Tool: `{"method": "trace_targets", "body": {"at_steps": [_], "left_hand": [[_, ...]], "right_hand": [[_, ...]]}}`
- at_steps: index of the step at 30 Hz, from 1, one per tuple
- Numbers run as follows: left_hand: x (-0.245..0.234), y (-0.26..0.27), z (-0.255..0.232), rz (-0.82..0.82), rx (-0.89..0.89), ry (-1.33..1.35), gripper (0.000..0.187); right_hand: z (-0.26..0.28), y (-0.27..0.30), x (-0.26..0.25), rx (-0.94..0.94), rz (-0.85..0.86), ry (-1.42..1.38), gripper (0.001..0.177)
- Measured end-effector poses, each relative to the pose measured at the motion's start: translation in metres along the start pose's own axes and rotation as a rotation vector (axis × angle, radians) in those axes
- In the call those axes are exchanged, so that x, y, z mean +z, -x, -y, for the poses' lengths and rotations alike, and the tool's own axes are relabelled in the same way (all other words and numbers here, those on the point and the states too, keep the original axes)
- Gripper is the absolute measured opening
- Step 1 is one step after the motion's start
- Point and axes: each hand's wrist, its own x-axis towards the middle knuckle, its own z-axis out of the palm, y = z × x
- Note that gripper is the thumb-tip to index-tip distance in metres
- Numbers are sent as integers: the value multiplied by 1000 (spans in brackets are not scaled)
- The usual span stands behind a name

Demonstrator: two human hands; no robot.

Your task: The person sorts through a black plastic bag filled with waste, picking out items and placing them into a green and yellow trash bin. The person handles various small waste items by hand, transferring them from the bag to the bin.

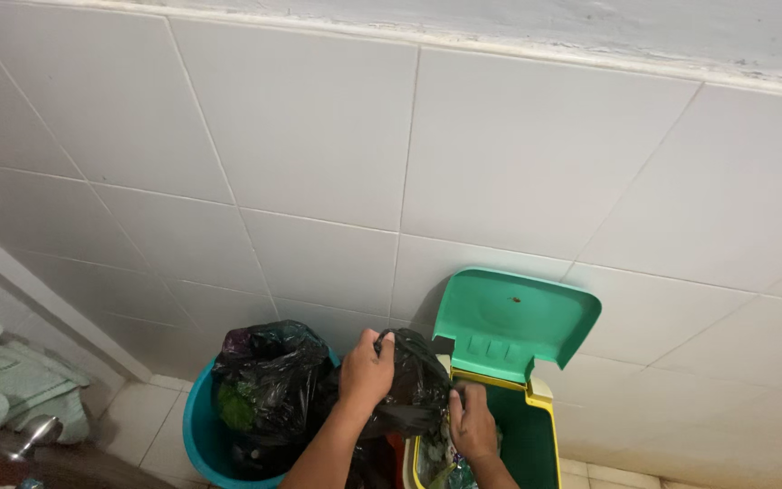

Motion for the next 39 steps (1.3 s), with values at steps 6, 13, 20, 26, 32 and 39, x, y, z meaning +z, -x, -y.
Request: {"method": "trace_targets", "body": {"at_steps": [6,13,20,26,32,39], "left_hand": [[5,1,-4,75,-69,-26,45],[20,4,-1,46,-6,-57,42],[38,-6,11,63,-44,-119,40],[59,-2,31,26,-7,-206,40],[76,5,38,130,-106,-241,39],[85,12,33,74,-31,-203,37]], "right_hand": [[-38,-17,35,103,166,261,35],[-36,-29,45,-135,696,387,63],[-31,-36,54,-130,707,347,56],[-18,-36,48,-158,720,403,72],[-8,-35,48,-297,681,325,64],[0,-55,105,529,679,-1480,50]]}}
